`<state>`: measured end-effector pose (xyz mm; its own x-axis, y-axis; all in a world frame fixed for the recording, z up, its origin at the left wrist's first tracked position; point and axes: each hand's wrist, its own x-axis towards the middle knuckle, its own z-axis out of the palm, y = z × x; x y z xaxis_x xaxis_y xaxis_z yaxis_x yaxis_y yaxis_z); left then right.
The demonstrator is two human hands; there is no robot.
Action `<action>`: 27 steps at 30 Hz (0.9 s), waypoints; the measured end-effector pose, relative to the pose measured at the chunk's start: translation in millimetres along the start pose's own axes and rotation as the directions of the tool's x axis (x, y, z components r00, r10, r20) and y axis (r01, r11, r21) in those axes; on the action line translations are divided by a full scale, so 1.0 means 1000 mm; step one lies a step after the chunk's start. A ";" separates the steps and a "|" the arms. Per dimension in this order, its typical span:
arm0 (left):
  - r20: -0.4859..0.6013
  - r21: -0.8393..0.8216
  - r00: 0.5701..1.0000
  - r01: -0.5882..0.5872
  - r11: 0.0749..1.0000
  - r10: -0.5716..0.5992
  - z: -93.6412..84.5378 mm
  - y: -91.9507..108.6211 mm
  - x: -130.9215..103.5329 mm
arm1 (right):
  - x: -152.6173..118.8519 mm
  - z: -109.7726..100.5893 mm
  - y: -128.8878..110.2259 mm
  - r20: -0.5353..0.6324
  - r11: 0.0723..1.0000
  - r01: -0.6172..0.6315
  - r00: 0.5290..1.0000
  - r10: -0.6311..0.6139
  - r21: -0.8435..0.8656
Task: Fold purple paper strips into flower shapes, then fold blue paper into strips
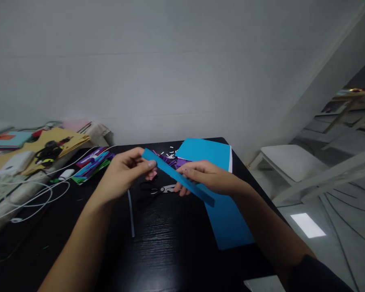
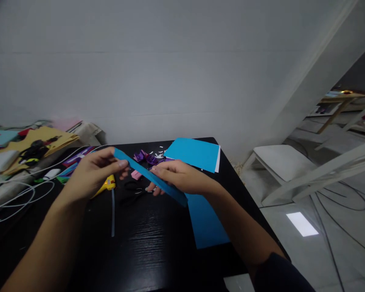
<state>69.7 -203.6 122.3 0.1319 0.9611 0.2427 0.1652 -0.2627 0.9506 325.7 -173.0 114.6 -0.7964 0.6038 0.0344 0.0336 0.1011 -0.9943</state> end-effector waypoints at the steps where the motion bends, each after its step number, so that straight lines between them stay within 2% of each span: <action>1: 0.057 0.021 0.998 0.012 1.000 -0.013 0.004 0.000 -0.001 | 0.002 0.004 0.002 0.004 0.999 0.001 1.000 -0.001 0.034; 4: 0.135 0.041 0.991 0.016 0.999 -0.021 0.015 0.001 -0.002 | 0.008 0.013 0.007 -0.023 0.993 0.022 1.000 -0.020 0.114; 8: 0.125 0.016 0.992 0.005 1.000 -0.007 0.023 0.002 -0.003 | 0.013 0.019 0.013 -0.084 0.988 0.058 0.995 -0.047 0.146; 12: 0.096 -0.021 0.995 -0.025 0.999 0.027 0.023 0.002 -0.004 | 0.013 0.023 0.017 -0.156 0.988 0.099 0.984 -0.080 0.116; 16: 0.110 -0.037 0.993 -0.035 0.999 0.038 0.025 0.006 -0.007 | 0.012 0.030 0.017 -0.264 0.991 0.134 0.957 -0.122 0.029; 21: 0.004 0.024 0.999 -0.032 0.999 0.032 0.031 0.008 -0.009 | 0.010 0.037 0.017 -0.362 0.987 0.137 0.918 -0.160 -0.089; 27: -0.045 0.057 0.999 -0.024 0.998 0.026 0.032 0.002 -0.009 | 0.009 0.039 0.020 -0.378 0.978 0.128 0.908 -0.181 -0.162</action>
<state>100.1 -215.7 115.9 0.0923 0.9568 0.2759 0.2179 -0.2897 0.9320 295.4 -196.7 91.5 -0.5006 0.8289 0.2499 0.0287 0.3043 -0.9521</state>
